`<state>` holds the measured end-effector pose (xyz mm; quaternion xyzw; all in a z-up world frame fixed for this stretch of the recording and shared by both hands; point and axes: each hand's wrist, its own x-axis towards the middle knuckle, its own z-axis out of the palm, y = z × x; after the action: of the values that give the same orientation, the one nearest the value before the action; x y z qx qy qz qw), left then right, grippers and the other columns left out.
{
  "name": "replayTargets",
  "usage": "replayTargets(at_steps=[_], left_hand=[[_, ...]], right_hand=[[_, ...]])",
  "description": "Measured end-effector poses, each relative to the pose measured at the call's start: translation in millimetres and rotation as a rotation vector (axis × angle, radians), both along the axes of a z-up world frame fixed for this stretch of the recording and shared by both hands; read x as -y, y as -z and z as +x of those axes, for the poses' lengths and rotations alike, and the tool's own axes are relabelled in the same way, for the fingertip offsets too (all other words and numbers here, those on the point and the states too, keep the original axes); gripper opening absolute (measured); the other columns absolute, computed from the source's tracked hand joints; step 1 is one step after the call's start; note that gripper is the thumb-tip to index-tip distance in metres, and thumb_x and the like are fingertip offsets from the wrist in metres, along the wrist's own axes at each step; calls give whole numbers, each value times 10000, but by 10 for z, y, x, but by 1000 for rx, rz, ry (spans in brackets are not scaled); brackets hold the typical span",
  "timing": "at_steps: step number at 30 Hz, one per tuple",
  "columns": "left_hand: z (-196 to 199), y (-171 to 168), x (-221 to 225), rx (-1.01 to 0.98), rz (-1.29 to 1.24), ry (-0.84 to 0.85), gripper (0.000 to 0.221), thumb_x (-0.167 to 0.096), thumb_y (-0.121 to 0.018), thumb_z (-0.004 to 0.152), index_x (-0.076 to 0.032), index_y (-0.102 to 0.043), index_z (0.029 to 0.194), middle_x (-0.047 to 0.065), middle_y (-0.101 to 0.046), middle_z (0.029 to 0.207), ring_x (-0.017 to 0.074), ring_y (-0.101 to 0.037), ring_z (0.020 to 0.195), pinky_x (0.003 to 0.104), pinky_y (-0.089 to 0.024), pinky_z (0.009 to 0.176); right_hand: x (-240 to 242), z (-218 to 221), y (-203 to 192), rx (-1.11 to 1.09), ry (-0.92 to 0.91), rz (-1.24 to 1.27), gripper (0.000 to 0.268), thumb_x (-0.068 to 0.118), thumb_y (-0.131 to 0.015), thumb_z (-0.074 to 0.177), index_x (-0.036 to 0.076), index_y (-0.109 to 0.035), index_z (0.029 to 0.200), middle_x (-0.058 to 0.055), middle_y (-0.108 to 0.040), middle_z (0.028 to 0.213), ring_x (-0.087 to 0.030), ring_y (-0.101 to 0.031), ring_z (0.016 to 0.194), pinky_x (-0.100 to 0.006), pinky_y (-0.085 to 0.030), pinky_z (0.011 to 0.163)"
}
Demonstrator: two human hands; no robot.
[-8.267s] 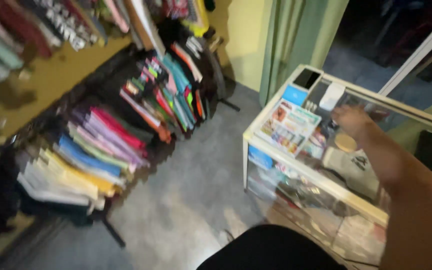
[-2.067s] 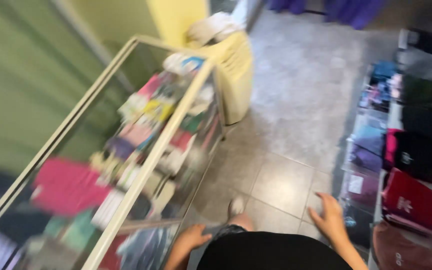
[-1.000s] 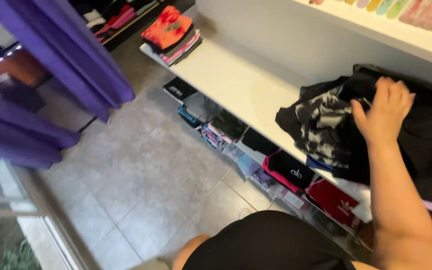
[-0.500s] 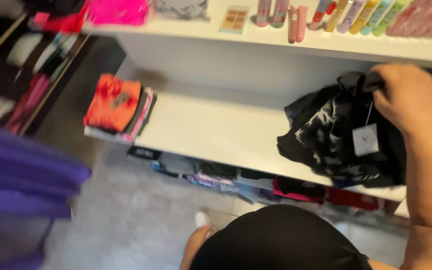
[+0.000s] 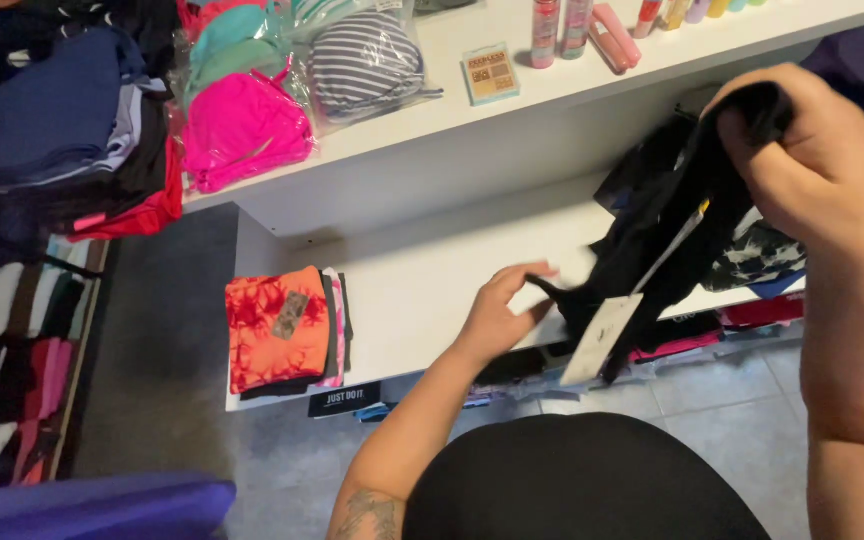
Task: Folding and stacking various items of clothing on a retail shelf
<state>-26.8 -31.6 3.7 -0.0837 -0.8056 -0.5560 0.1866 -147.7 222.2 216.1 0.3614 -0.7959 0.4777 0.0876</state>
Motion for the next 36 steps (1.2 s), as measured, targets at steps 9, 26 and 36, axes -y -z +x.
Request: replayTargets(at_steps=[9, 26, 36], left_hand=[[384, -497, 975, -154, 321, -331, 160, -261, -476, 1083, -110, -526, 1067, -37, -510, 924, 68, -460, 859, 255, -409, 813], [575, -721, 1741, -44, -111, -429, 371, -275, -722, 967, -130, -486, 720, -64, -437, 735, 85, -447, 715, 280, -374, 665], [496, -1218, 1639, -449, -560, -508, 146, -155, -788, 896, -145, -763, 1039, 39, -647, 967, 273, -592, 957, 387, -406, 917]], right_hand=[[-183, -290, 645, 238, -65, 216, 274, 197, -559, 1086, 74, -566, 1332, -87, -536, 1260, -184, -535, 1098, -333, -419, 946], [30, -646, 1019, 341, -84, 163, 179, 132, -747, 1024, 72, -724, 1190, 21, -648, 980, -48, -495, 867, -206, -390, 730], [101, -787, 1175, 250, -135, -90, 287, -70, -594, 1103, 13, -671, 1367, -163, -687, 1169, -211, -725, 1067, -251, -626, 1009]])
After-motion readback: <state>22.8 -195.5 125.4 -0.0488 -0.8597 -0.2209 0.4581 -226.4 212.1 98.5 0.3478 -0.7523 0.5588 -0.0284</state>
